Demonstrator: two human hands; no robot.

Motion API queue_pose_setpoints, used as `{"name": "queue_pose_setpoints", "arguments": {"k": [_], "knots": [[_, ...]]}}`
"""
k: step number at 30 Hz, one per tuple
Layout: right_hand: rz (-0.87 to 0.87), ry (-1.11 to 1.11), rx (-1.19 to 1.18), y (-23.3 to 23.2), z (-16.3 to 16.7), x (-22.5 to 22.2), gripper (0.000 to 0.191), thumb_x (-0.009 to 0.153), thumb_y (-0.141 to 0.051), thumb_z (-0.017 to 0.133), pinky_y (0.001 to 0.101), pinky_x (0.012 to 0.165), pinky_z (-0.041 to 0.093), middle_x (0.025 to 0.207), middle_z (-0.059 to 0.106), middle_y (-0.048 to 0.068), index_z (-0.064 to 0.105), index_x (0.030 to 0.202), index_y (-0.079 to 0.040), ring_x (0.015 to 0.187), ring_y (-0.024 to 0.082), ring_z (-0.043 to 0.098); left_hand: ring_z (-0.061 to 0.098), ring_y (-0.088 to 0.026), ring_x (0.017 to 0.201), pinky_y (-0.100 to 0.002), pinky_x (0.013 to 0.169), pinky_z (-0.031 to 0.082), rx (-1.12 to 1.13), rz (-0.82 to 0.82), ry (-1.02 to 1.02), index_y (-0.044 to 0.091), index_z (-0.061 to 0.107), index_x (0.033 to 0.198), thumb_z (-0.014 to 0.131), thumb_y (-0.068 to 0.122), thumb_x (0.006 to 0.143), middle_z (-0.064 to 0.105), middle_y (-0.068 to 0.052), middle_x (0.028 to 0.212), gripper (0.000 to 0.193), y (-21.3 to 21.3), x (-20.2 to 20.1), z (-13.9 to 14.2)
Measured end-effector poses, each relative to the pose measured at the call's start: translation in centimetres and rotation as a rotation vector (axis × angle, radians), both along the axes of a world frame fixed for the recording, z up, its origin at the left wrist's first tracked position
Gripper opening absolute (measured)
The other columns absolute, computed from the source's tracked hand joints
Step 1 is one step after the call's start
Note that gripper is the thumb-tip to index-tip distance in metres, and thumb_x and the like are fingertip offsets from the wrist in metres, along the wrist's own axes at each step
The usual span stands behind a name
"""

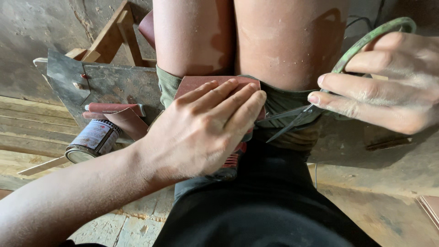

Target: The person uses green-handled scissors to trim a sheet of sandpaper that is placed on a red and black orbital sander. They repeatedly adjust the sandpaper and cut along the edges to fit the tool's base.

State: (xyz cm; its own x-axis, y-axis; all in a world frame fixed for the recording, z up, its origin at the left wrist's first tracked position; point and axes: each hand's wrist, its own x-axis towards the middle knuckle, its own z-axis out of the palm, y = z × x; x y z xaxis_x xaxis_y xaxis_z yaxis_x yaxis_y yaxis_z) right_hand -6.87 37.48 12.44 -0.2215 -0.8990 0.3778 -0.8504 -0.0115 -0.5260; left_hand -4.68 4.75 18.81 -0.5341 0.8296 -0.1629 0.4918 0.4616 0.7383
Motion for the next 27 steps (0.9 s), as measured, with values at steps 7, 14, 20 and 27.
{"name": "queue_pose_setpoints", "arguments": {"k": [7, 14, 20, 27], "knots": [[-0.011, 0.029, -0.044, -0.7, 0.2, -0.3, 0.026, 0.082, -0.016, 0.084, 0.033, 0.065, 0.048, 0.103, 0.073, 0.004, 0.084, 0.108, -0.011, 0.084, 0.019, 0.06, 0.065, -0.036, 0.129, -0.046, 0.106, 0.056, -0.029, -0.037, 0.009, -0.01, 0.058, 0.134, 0.057, 0.017, 0.104, 0.065, -0.027, 0.134, 0.04, -0.3, 0.1, 0.2], [-0.035, -0.003, -0.015, -0.9, 0.4, 0.2, 0.026, 0.082, -0.016, 0.082, 0.0352, 0.065, 0.049, 0.107, 0.073, 0.004, 0.084, 0.107, -0.011, 0.086, 0.02, 0.061, 0.065, -0.035, 0.129, -0.044, 0.107, 0.055, -0.013, -0.07, 0.016, -0.007, 0.057, 0.137, 0.058, 0.016, 0.105, 0.066, -0.025, 0.134, 0.039, -0.8, 0.0, -0.5], [-0.031, 0.009, 0.004, -0.7, 0.5, 0.4, 0.025, 0.082, -0.016, 0.084, 0.0343, 0.066, 0.049, 0.107, 0.073, 0.004, 0.084, 0.106, -0.01, 0.087, 0.02, 0.062, 0.064, -0.033, 0.129, -0.044, 0.107, 0.055, -0.012, -0.068, 0.015, -0.007, 0.055, 0.139, 0.059, 0.018, 0.104, 0.065, -0.024, 0.135, 0.044, -1.1, 0.0, -0.4], [-0.043, 0.045, -0.044, -0.9, 0.1, 0.7, 0.026, 0.081, -0.016, 0.081, 0.0339, 0.065, 0.048, 0.106, 0.072, 0.005, 0.084, 0.106, -0.009, 0.084, 0.019, 0.061, 0.065, -0.034, 0.127, -0.045, 0.108, 0.054, -0.035, -0.098, 0.104, -0.009, 0.053, 0.142, 0.062, 0.019, 0.106, 0.064, -0.024, 0.135, 0.047, -1.0, 0.2, -0.3]]}}
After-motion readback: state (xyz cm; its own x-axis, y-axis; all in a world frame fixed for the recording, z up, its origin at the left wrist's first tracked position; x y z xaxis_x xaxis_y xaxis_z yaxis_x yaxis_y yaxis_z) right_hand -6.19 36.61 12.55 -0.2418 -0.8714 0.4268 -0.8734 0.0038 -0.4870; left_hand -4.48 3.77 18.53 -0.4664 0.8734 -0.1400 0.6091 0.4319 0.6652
